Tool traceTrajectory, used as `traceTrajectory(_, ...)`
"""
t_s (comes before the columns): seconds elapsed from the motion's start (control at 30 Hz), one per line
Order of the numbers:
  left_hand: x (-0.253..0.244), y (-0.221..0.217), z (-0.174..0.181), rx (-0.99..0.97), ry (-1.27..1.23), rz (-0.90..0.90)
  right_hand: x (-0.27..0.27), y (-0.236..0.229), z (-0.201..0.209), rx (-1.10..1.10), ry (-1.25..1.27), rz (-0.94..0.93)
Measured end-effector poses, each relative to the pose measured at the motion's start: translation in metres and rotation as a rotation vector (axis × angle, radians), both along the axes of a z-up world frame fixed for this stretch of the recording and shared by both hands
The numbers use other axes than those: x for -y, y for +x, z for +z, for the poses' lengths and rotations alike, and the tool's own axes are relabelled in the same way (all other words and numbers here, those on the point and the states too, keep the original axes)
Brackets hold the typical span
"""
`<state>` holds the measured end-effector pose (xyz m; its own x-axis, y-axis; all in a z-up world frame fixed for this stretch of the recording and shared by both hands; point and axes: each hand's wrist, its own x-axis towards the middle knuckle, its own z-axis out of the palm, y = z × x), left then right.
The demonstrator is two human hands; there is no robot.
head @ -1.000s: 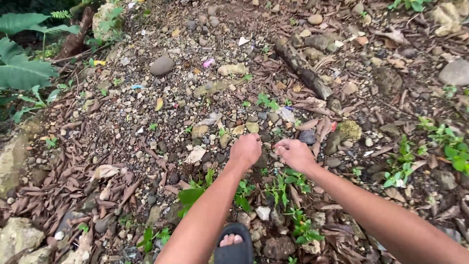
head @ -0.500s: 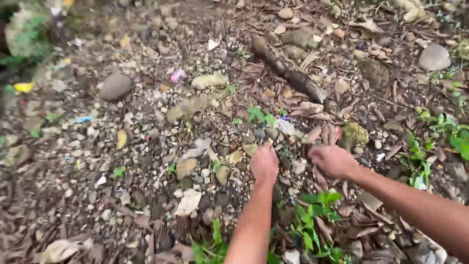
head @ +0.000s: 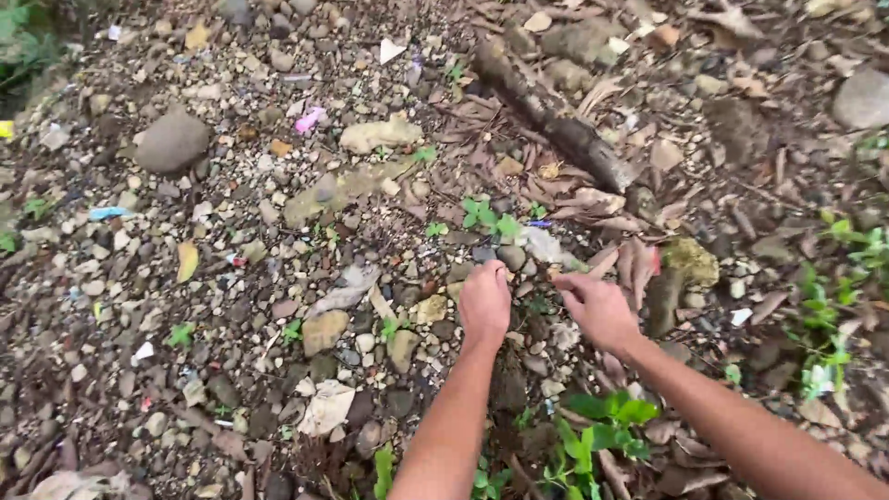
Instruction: Pulling small weeds and plants from rocky ground by hand
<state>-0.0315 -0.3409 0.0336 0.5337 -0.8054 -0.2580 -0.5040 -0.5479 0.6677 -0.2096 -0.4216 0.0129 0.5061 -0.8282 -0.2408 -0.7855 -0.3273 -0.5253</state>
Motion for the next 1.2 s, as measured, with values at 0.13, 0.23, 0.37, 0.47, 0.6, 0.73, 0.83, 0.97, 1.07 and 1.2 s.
traceTrajectory(0.13,0.004,0.024,-0.015,0.064,-0.072,-0.087,-0.02,0.026,0.021,0.017,-0.007,0.065)
traceTrajectory(0.23,0.008,0.026,-0.023,-0.007,-0.106,-0.071,-0.019,0.025,0.021,-0.141,-0.061,0.278)
traceTrajectory(0.37,-0.002,0.016,-0.054,0.11,-0.136,-0.206,-0.014,0.011,-0.003,-0.326,-0.288,0.506)
traceTrajectory(0.47,-0.019,0.006,-0.021,0.238,-0.041,-0.471,-0.012,0.001,-0.033,-0.363,-0.465,0.612)
traceTrajectory(0.6,-0.029,-0.006,-0.02,0.32,0.084,-0.618,-0.018,0.002,-0.019,-0.255,-0.586,0.596)
traceTrajectory(0.73,-0.031,-0.009,0.004,0.199,0.046,-0.564,-0.022,0.008,0.005,-0.239,-0.63,0.654)
traceTrajectory(0.83,-0.03,-0.007,0.018,0.1,-0.007,-0.514,-0.021,0.008,0.015,-0.244,-0.56,0.554)
traceTrajectory(0.97,-0.01,-0.007,0.015,-0.122,-0.099,-0.405,0.004,0.01,0.026,-0.07,-0.462,0.366)
traceTrajectory(1.07,0.005,0.003,0.025,-0.14,-0.018,-0.357,0.01,0.026,0.052,-0.023,-0.208,0.232)
traceTrajectory(1.2,0.036,0.026,-0.002,0.066,0.141,-0.255,0.001,0.042,0.111,0.034,0.099,0.108)
